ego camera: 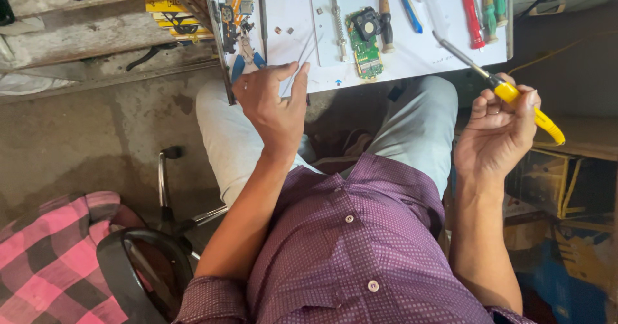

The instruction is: The person sits at a repair bench soldering a green circuit board fitted with a small fan, holding a soldering iron in one hand and tweezers in the other to work on the board's components. They then set the iron aside, wipe the board with a tissue, and brush over it before reaching back toward the work area.

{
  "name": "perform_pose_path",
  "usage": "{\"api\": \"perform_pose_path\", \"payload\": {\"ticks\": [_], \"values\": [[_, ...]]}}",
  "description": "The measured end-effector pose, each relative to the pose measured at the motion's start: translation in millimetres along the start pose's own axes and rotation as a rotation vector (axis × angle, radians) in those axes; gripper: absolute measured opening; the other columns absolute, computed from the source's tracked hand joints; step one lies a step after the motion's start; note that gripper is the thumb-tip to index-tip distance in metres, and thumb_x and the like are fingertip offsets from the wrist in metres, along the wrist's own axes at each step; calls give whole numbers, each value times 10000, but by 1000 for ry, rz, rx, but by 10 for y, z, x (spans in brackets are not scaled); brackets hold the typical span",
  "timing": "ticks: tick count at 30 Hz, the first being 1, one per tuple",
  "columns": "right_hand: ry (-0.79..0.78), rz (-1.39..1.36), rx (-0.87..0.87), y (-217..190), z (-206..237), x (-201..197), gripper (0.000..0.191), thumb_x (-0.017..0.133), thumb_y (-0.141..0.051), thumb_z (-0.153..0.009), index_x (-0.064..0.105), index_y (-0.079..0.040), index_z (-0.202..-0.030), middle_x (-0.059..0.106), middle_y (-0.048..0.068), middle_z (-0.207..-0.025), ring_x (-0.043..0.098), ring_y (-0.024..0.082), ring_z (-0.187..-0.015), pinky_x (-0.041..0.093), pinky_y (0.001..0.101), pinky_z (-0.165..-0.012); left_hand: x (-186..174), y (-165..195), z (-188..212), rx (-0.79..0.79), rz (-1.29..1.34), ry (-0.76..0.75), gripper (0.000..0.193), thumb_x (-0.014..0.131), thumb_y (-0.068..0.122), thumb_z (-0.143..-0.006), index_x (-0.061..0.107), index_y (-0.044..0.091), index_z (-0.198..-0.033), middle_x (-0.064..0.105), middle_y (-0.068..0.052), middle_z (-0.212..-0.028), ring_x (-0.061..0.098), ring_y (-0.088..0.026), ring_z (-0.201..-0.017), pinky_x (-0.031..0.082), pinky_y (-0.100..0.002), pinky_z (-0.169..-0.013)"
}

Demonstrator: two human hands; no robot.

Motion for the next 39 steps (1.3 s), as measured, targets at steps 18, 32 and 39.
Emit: {"api": "perform_pose_path", "payload": {"ticks": [18, 32, 39], "values": [[42, 91, -195, -433, -10, -20, 438, 677, -322, -1096, 526, -27, -1383, 638, 150, -1213, 680, 206, -1056, 589, 280, -986, 392, 44, -37, 69, -221, -72, 206, 820, 202, -921, 686, 134, -1062, 658, -30, -965, 582, -231, -1015, 325, -453, -1035], [14, -56, -183, -543, -187, -267, 408, 658, -104, -1149, 454, -41, -1497, 604, 141, -1284, 644, 207, -1141, 573, 292, -1095, 290, 112, -224, 98, -163, -81, 247, 832, 199, -926, 655, 141, -1088, 693, -4, -1101, 613, -223, -1122, 301, -453, -1086], [15, -84, -197, -691, -299, -451, 386, 594, -108, -1197, 410, -105, -1537, 596, 138, -1315, 627, 217, -1179, 515, 294, -1109, -91, 23, -59, 82, 14, -35, 198, 829, 84, -926, 671, 61, -1042, 684, -67, -941, 630, -272, -913, 448, -425, -910]]}}
Point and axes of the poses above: each hand's wrist, its own z-axis away from the middle knuckle, its own x-axis out of the palm, y = z × x, the point moved 10 cm from there along -z, towards the middle knuckle
